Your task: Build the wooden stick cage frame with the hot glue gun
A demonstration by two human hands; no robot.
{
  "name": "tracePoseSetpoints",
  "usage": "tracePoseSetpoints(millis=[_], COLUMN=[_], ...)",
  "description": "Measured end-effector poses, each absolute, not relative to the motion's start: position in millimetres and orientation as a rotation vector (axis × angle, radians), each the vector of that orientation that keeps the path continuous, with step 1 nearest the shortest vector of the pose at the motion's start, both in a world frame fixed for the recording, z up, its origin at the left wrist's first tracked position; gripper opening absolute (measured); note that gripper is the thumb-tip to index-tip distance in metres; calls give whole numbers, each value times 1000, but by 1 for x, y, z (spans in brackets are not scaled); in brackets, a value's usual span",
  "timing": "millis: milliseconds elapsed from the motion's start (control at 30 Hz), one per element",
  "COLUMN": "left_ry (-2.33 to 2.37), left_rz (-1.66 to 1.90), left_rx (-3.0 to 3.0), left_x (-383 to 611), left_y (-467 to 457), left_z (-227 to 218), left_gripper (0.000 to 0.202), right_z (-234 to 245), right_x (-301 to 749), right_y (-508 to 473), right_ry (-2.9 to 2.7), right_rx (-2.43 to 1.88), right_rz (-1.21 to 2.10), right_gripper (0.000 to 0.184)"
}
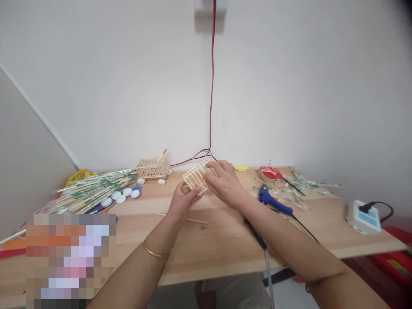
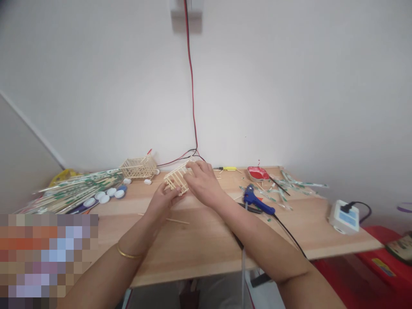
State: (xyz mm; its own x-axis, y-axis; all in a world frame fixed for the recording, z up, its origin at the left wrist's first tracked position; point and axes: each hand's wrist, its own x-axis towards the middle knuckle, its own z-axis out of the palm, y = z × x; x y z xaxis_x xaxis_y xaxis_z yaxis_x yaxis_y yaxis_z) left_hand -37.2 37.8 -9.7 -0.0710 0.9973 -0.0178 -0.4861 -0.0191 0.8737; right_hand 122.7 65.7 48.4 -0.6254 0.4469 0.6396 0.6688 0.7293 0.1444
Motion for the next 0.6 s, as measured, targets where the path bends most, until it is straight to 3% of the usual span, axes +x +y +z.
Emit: tracePoseSetpoints(millis=[233, 400, 600], left_ry=[847, 696, 516], left_rz=[1478, 1357, 1176], left_rx=[725, 631, 512], left_x=[-42, -51, -56], left_y=[40, 43, 40], left_z=[-9, -6, 0], left_gripper=[41, 23, 36], right_z=[46, 48, 42], right_x=[132, 155, 160], right_y=[67, 50, 51], right_ry=[-2309, -1829, -1368], right_rx=[-770, -807, -864], right_rz=[-402, -113, 142], right_gripper=[12, 12, 12])
